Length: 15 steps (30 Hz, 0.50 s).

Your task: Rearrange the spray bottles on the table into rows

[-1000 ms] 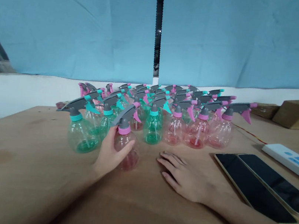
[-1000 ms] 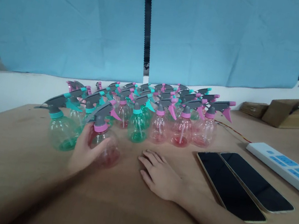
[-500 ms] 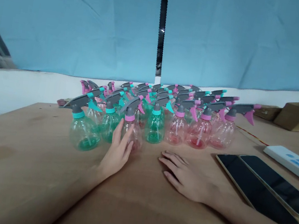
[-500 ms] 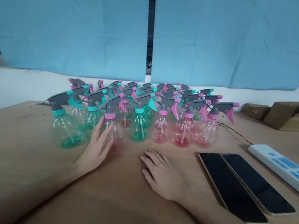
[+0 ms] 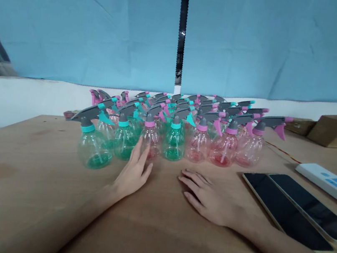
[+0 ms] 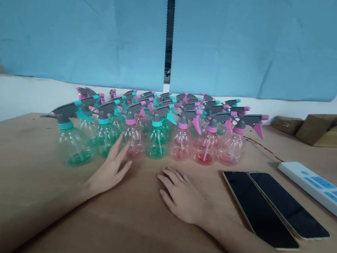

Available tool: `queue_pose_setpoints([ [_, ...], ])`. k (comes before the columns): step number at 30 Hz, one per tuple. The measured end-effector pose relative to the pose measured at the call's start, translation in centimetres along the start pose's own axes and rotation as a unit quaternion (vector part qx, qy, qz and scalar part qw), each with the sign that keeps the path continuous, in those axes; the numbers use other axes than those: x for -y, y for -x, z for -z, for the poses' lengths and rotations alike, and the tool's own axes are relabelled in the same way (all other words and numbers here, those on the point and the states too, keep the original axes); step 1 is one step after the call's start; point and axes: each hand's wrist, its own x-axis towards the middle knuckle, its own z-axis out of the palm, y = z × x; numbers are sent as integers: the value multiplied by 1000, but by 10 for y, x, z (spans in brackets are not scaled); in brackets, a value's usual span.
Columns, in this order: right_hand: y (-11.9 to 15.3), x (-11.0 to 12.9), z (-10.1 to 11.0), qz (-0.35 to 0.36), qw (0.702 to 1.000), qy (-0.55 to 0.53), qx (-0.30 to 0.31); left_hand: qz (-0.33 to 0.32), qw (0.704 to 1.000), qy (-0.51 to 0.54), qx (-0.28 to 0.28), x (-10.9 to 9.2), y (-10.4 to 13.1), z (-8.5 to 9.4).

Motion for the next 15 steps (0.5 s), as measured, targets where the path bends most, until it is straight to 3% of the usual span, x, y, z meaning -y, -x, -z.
queue_pose_setpoints([
  [8, 0, -2, -2, 6, 1000, -1, -6, -48, 999, -10, -5, -9, 2, 5],
  [15, 0, 0, -2, 5, 1000, 10, -12, -122, 964, 70, 225, -28, 1, 5],
])
